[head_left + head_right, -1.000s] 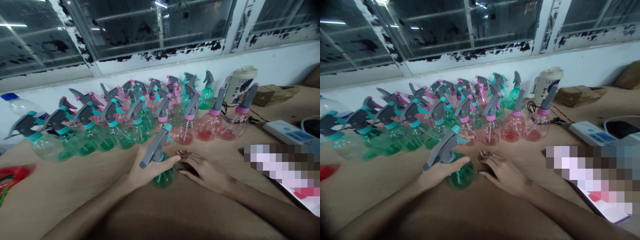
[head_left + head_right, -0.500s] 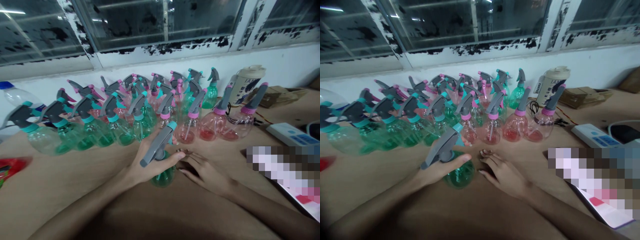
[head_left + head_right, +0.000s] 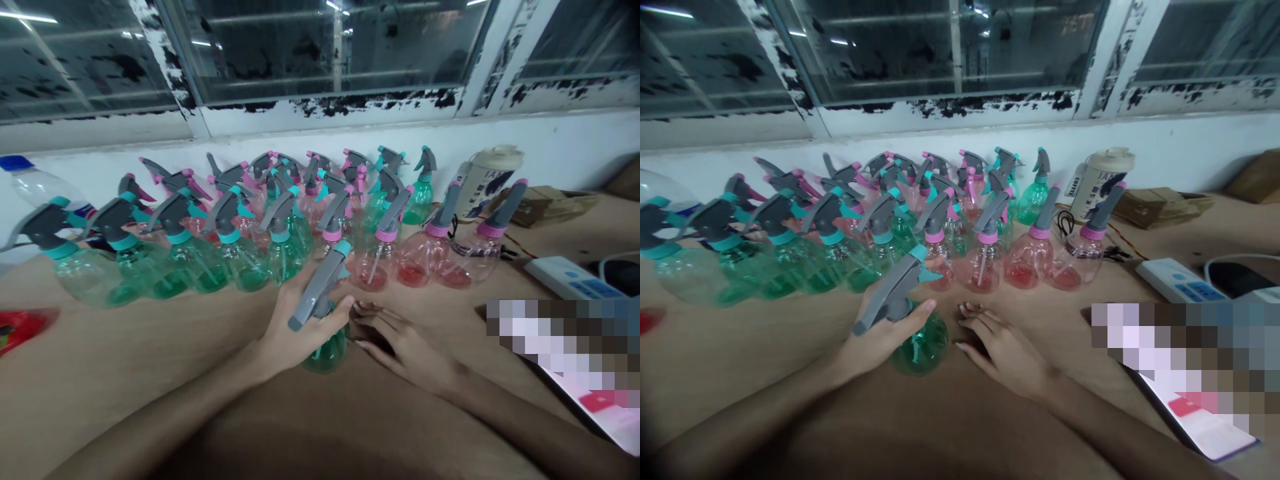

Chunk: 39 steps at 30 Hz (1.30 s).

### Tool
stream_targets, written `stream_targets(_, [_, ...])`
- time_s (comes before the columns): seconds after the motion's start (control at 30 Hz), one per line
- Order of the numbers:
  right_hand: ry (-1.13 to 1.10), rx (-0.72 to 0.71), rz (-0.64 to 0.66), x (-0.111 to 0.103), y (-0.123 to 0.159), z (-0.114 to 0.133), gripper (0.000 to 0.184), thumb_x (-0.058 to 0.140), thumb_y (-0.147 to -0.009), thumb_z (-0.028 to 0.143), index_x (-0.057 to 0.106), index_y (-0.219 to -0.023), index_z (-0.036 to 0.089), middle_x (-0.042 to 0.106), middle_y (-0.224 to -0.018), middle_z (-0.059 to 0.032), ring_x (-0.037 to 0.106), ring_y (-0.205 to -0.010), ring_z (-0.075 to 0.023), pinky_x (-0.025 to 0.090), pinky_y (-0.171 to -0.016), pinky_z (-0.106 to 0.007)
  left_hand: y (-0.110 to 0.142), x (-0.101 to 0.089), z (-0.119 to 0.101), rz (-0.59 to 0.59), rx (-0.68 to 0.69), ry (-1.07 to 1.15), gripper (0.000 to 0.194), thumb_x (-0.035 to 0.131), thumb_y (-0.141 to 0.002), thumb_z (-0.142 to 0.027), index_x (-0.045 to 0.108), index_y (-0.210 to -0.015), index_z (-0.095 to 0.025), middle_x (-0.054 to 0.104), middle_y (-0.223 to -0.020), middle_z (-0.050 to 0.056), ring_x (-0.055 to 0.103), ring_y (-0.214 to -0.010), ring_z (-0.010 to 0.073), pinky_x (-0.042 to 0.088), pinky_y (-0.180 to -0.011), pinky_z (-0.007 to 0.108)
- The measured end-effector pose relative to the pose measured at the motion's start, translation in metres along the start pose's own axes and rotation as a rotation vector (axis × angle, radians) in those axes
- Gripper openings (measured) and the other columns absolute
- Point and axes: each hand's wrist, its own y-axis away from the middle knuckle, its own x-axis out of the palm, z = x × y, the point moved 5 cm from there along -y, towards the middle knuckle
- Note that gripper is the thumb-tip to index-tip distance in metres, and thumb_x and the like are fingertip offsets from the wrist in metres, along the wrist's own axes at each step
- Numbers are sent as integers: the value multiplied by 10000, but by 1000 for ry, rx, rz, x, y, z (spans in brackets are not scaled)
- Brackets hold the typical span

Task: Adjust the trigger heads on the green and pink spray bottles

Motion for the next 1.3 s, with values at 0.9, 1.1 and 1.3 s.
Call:
stream_targets(0.9, [2, 2, -28, -4, -2, 3, 348, 493, -909, 277, 531, -1226, 140, 618, -1239, -123, 533, -1196, -242, 453, -1012, -425, -3, -1, -3, 8, -7, -24, 140, 584, -773, -277, 509, -881, -232, 552, -656, -26, 538, -514, 147, 469, -506, 296])
stream_targets(1.1, [0, -2, -18, -2, -2, 3, 340, 497, -912, 286, 541, -1211, 131, 609, -1251, -129, 518, -1212, -234, 436, -1026, -421, -3, -2, 0, 13, -2, -35, 188, 593, -787, -326, 554, -940, -223, 581, -674, -15, 550, -528, 154, 489, -534, 305])
stream_targets(1.3, [2, -7, -8, -2, -2, 2, 358, 498, -912, 287, 536, -1227, 121, 611, -1242, -138, 521, -1207, -240, 440, -1022, -420, 3, -3, 1, 0, 2, -54, 332, 561, -837, -310, 548, -1160, -231, 667, -882, 41, 617, -657, 188, 511, -614, 327])
